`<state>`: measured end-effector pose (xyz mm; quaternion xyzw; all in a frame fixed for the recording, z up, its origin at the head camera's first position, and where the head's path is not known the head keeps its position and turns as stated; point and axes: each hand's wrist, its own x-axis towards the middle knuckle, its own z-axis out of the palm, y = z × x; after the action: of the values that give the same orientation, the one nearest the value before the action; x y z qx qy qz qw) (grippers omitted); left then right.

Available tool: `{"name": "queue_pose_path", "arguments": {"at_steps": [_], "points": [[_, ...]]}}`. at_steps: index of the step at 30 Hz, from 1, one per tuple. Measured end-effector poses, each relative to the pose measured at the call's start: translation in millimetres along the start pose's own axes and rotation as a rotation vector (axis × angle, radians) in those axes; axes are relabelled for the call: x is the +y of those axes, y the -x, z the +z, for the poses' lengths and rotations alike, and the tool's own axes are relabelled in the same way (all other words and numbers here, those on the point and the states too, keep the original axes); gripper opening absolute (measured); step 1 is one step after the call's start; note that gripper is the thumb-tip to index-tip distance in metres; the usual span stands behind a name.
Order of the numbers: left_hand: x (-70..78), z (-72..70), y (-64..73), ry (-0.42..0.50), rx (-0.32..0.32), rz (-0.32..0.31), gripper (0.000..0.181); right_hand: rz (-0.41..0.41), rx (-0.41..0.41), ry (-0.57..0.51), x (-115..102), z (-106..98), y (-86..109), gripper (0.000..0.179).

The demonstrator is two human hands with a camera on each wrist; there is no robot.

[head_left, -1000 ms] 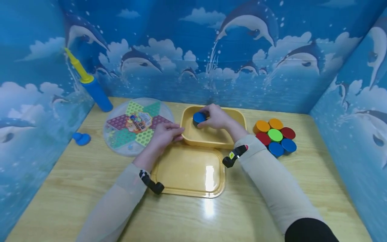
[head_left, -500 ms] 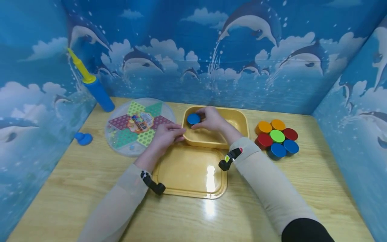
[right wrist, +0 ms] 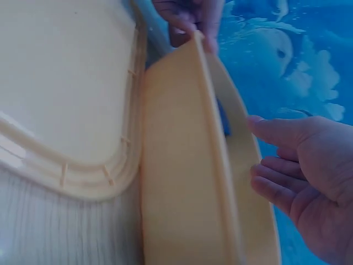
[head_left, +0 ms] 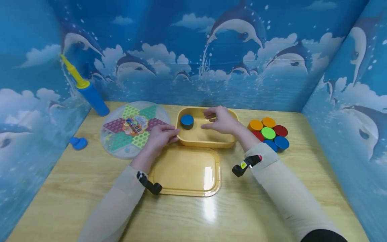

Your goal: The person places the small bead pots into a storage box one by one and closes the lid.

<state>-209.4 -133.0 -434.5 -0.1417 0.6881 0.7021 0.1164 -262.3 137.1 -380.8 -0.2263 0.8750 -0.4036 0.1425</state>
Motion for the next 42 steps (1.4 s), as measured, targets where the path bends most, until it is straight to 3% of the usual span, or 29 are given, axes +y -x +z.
{"name": "queue_pose_path", "arguments": {"at_steps": [16,25,36,42], "points": [[-3.0,-8.0,-1.4,0.0,0.001,-0.012,0.038,0.014,0.136,-0.031,13.7,-49.5,76.1,0.06],[-2.4,-4.8,-2.2,0.002,-0.016,-0.009,0.036,0.109,0.259,0.07,30.9,-68.2,121.3,0.059],[-0.2,-0.8,0.9,0.039,-0.03,0.006,0.036,0.125,0.325,0.071,61.6,-82.2,172.4,0.062],[-0.7,1.2,-1.1,0.032,-0.03,0.004,0.033,0.2,0.368,0.082,85.8,-92.2,192.8,0.064]]}}
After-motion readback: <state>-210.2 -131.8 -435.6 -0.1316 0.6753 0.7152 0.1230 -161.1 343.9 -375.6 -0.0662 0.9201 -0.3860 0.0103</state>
